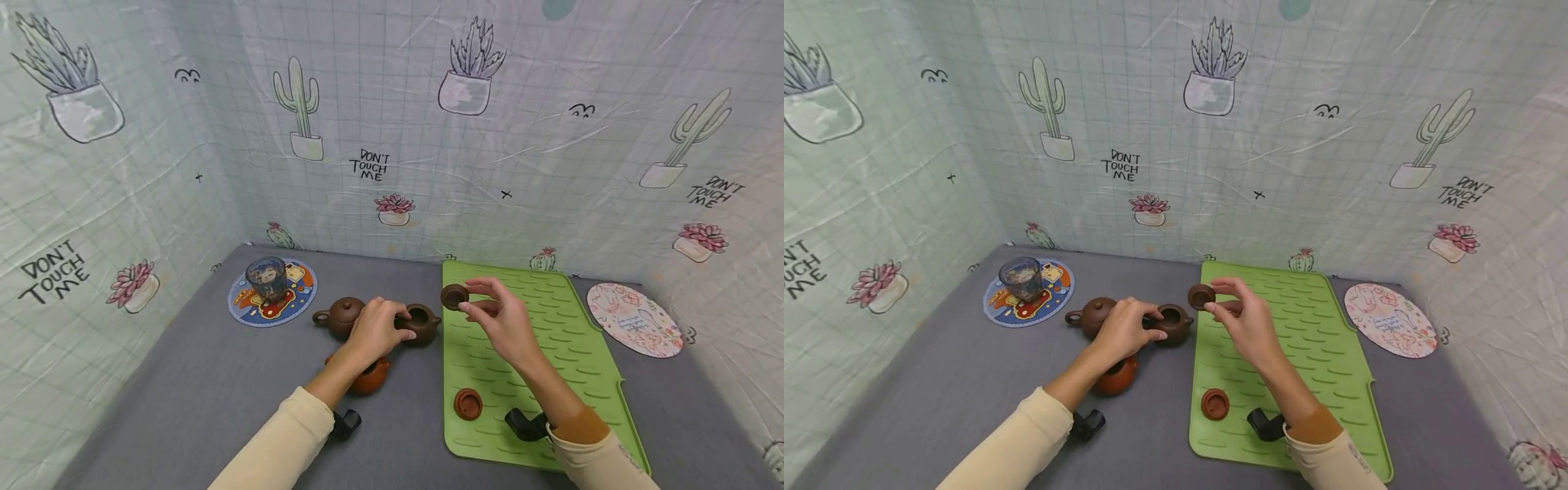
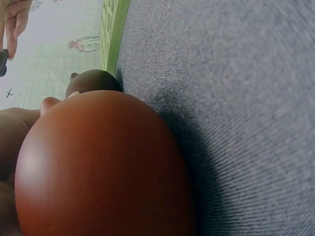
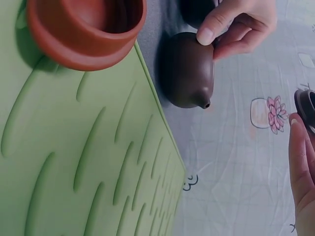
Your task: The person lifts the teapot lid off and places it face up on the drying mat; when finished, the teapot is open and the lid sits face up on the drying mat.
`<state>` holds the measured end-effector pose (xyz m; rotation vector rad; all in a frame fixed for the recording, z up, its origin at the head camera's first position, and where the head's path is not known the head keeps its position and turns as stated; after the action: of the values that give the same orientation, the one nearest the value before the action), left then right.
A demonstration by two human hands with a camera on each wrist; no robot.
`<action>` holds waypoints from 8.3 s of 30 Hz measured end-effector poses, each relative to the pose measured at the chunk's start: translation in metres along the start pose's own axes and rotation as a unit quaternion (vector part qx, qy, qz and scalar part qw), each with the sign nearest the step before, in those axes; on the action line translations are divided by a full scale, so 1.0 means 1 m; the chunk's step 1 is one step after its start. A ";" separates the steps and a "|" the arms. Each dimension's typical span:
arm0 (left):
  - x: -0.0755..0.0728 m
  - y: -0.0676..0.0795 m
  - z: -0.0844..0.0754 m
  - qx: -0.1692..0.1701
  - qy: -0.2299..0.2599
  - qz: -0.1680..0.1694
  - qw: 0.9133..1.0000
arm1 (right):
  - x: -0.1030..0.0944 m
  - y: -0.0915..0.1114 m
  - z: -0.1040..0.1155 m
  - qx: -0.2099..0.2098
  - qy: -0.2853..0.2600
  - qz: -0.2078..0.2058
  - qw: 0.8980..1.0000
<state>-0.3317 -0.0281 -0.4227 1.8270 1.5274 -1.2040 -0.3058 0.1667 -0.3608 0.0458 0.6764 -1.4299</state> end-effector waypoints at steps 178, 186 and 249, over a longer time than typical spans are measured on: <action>-0.115 0.050 0.074 -0.011 -0.047 -0.122 0.991 | 0.141 -0.022 0.056 -0.195 0.327 0.212 0.900; -0.106 0.052 0.093 -0.023 -0.048 -0.119 0.992 | 0.163 -0.027 0.060 -0.218 0.333 0.210 0.893; -0.074 0.047 0.104 -0.053 -0.046 -0.064 0.995 | 0.202 -0.038 0.046 -0.213 0.312 0.236 0.895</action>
<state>-0.3204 -0.1636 -0.4213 1.6045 1.6435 -1.2221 -0.3239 -0.0393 -0.4014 0.3144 1.3933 -0.7563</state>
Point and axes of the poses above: each hand's wrist, its own y-axis away from the middle knuckle, its own x-axis out of the palm, z = x × y, the point moved 10 cm from there along -y, towards the middle knuckle, and after that the axes turned 1 degree about y, right-handed, at the moved point
